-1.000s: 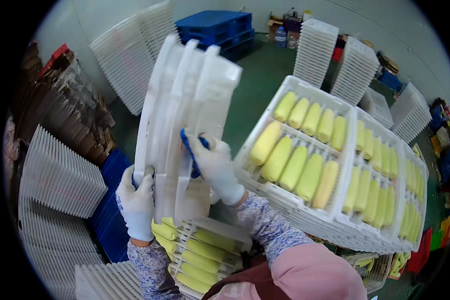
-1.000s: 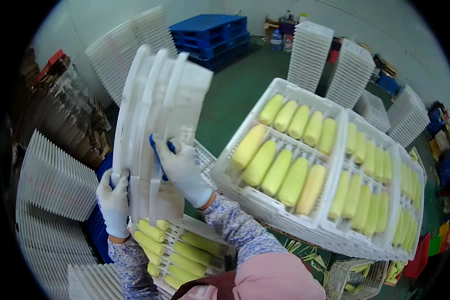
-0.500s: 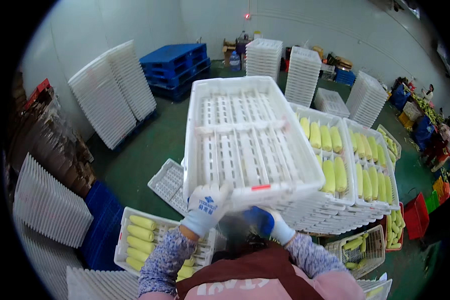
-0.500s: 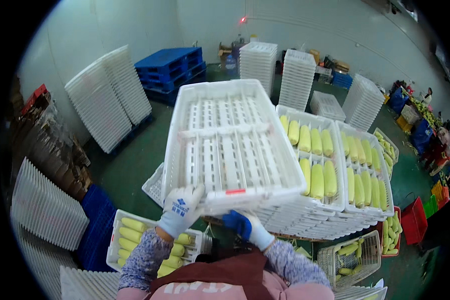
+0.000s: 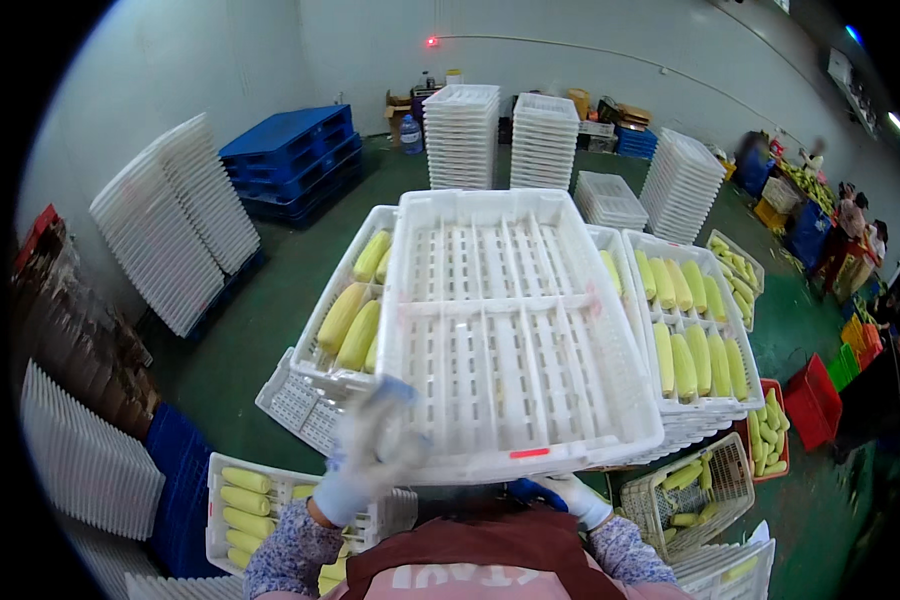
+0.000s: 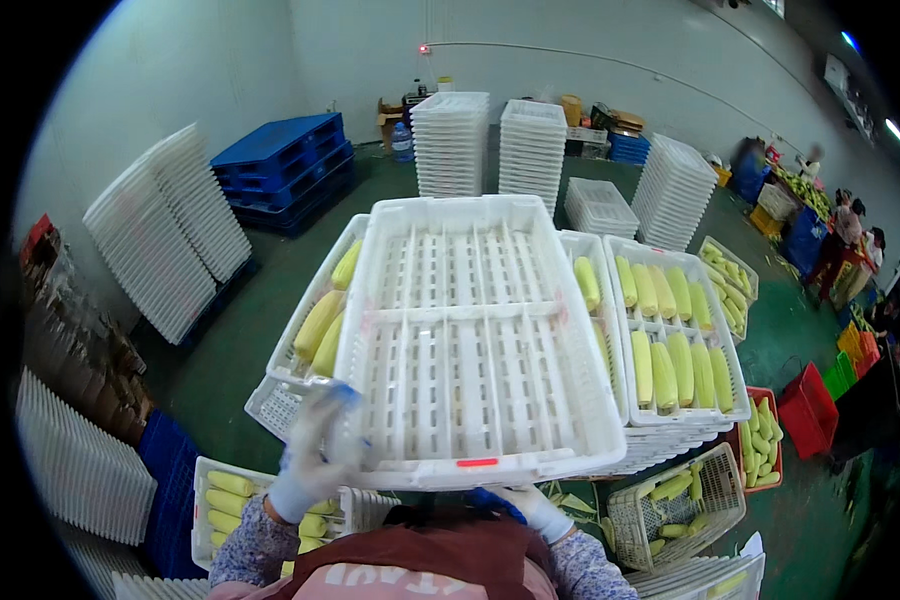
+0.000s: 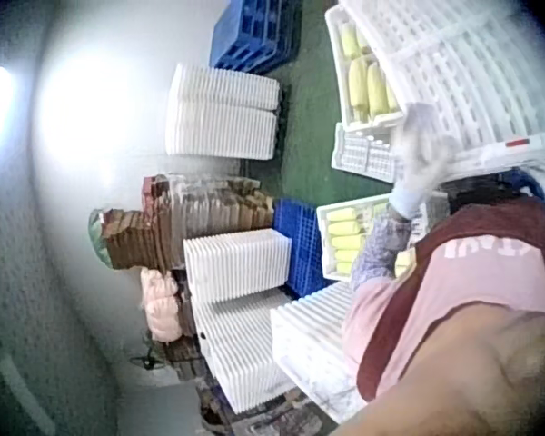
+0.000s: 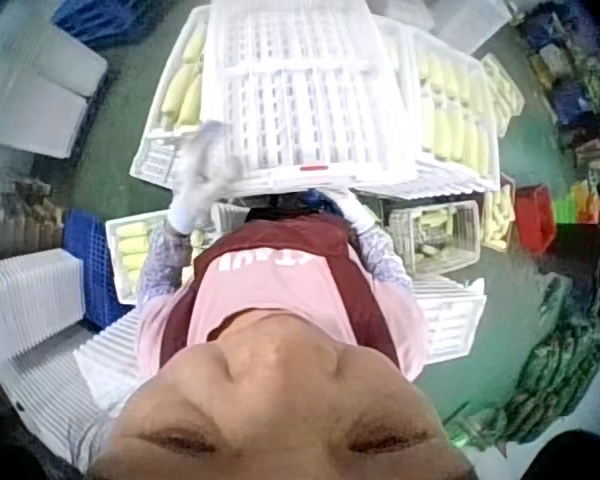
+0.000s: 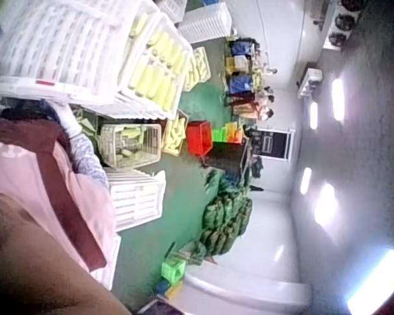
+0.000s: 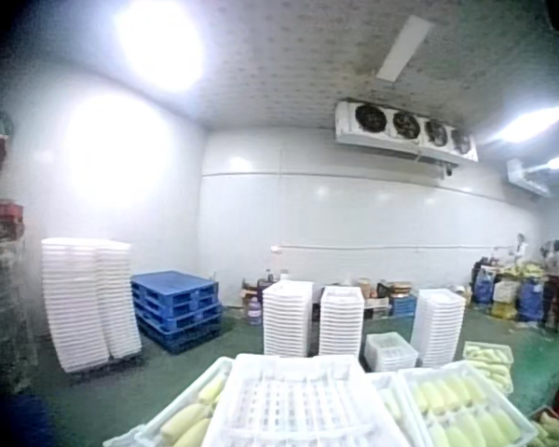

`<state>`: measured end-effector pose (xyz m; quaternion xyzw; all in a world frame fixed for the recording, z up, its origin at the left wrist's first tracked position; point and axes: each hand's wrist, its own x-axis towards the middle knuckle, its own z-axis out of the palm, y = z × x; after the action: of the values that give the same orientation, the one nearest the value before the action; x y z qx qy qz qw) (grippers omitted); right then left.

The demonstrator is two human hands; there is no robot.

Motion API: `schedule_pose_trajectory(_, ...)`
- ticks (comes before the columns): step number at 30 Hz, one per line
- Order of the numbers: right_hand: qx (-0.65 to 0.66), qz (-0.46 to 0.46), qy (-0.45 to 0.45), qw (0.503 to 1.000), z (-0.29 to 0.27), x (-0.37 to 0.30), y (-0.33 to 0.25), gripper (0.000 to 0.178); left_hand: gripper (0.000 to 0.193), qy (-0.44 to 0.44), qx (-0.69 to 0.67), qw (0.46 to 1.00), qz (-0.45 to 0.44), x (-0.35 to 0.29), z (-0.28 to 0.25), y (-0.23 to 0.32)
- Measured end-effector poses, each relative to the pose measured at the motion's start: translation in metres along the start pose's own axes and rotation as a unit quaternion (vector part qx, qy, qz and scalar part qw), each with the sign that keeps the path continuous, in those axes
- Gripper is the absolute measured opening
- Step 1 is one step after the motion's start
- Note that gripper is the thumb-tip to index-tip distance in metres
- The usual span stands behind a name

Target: The person repeatedly picks husked corn cobs from a large white basket and places them into smaller white trays with compartments. The person also stacks empty trays and moves filled trays to the side. The task occurs in a processing area with other workers visible in the background.

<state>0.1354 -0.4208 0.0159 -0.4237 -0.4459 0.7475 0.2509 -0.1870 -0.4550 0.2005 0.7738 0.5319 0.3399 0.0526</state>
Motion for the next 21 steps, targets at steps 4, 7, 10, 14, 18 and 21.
schedule_pose_trajectory(4, -0.098, -0.085, 0.107, 0.986, -0.104, -0.018, 0.009, 0.033, 0.076, 0.134, -0.246, 0.911, -0.303, -0.008, 0.028, -0.006)
schedule_pose_trajectory(7, 0.195, -0.147, 0.142, 0.959, -0.147, -0.034, -0.035, 0.044, 0.073, 0.158, -0.522, 0.741, -0.393, -0.02, 0.034, -0.031)
schedule_pose_trajectory(10, 0.224, -0.155, 0.076, 0.959, -0.166, 0.0, -0.062, 0.051, 0.048, 0.122, -0.545, 0.717, -0.417, -0.02, 0.044, -0.05)
schedule_pose_trajectory(14, -0.012, -0.228, 0.108, 0.968, -0.133, 0.019, -0.083, 0.052, 0.037, 0.144, -0.602, 0.649, -0.441, -0.009, 0.048, -0.027)
schedule_pose_trajectory(18, 0.147, -0.255, 0.073, 0.953, -0.181, 0.049, -0.097, 0.05, 0.036, 0.184, -0.6, 0.682, -0.376, 0.022, 0.094, -0.038)
schedule_pose_trajectory(21, 0.202, -0.276, -0.001, 0.94, -0.2, 0.077, -0.145, 0.051, 0.032, 0.17, -0.514, 0.763, -0.354, 0.004, 0.122, -0.141)
